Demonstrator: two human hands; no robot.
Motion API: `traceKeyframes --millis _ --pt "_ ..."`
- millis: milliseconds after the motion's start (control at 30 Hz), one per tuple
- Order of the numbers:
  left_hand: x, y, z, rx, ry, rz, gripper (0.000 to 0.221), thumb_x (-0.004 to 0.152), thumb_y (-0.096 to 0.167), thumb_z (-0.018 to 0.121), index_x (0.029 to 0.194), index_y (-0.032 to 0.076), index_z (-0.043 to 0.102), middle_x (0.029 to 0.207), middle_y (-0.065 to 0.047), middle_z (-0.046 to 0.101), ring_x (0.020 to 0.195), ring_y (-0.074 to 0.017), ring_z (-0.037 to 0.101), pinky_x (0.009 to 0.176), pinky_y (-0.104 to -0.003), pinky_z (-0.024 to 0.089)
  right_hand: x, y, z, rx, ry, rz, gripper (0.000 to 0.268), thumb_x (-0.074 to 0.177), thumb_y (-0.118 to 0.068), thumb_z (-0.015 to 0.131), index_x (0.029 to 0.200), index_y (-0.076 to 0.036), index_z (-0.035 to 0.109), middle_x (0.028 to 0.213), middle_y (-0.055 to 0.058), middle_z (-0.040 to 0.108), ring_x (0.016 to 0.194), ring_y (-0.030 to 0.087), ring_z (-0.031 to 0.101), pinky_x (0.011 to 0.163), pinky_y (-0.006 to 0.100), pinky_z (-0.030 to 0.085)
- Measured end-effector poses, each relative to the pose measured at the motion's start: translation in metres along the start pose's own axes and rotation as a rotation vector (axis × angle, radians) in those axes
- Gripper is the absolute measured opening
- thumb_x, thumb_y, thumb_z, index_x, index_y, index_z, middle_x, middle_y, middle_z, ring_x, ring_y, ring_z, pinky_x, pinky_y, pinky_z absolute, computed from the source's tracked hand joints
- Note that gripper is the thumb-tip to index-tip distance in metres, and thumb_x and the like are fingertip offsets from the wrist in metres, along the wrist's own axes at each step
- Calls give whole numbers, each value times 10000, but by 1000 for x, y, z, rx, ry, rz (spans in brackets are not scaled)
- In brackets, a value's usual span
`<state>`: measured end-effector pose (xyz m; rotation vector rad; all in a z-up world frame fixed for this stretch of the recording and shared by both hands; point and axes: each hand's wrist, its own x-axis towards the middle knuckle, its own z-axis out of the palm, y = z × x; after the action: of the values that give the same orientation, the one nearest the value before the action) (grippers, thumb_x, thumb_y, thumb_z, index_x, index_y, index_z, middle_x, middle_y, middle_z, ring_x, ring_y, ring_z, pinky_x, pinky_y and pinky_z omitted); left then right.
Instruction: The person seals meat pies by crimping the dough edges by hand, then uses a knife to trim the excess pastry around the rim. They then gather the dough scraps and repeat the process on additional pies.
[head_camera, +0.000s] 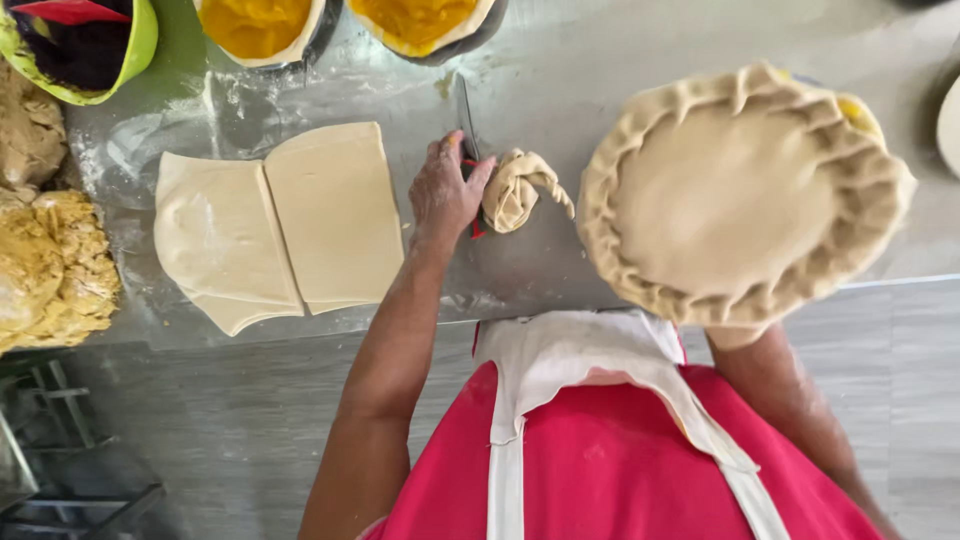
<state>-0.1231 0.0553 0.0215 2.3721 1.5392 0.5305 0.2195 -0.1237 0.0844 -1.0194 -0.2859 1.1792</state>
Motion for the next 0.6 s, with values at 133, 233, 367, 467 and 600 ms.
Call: traceKeyframes --millis 133,233,367,467,600 --pt "-7 -51 18 -50 -84 -113 563 828 277 794 1299 34 604 1063 -161 719 916 -352 701 768 -456 553 -4 4 47 71 -30 -92 501 1044 -393 594 1409 -50 593 1294 164 652 1154 292 643 991 441 509" --pt "-26 -59 2 -440 -231 -389 490 891 240 781 1312 33 640 978 -92 720 873 -244 696 773 -386 570 -11 2 70 89 -33 -155 504 1042 -397 591 1409 -52 592 1295 162 653 1156 290 643 992 441 509" --pt "-23 -11 -28 -1273 -346 -560 413 979 222 643 1371 119 563 915 -1 699 712 -118 647 620 -278 543 -15 -15 91 65 -27 -265 507 1040 -402 585 1409 -54 591 1297 159 653 1158 288 643 994 440 509" --pt "-34 44 -54 -951 -411 -117 415 1095 224 569 1489 96 585 920 -27 664 679 -73 521 662 -251 498 -14 -16 113 52 -56 -291 510 1038 -406 582 1409 -56 590 1298 156 654 1160 286 643 994 440 509" --pt "-25 104 -78 -581 -333 230 356 1103 396 519 1226 104 681 775 -25 709 622 -152 659 575 -300 517 -24 -12 129 43 -71 -309 514 1036 -411 577 1409 -58 588 1300 153 655 1162 284 644 996 439 509"
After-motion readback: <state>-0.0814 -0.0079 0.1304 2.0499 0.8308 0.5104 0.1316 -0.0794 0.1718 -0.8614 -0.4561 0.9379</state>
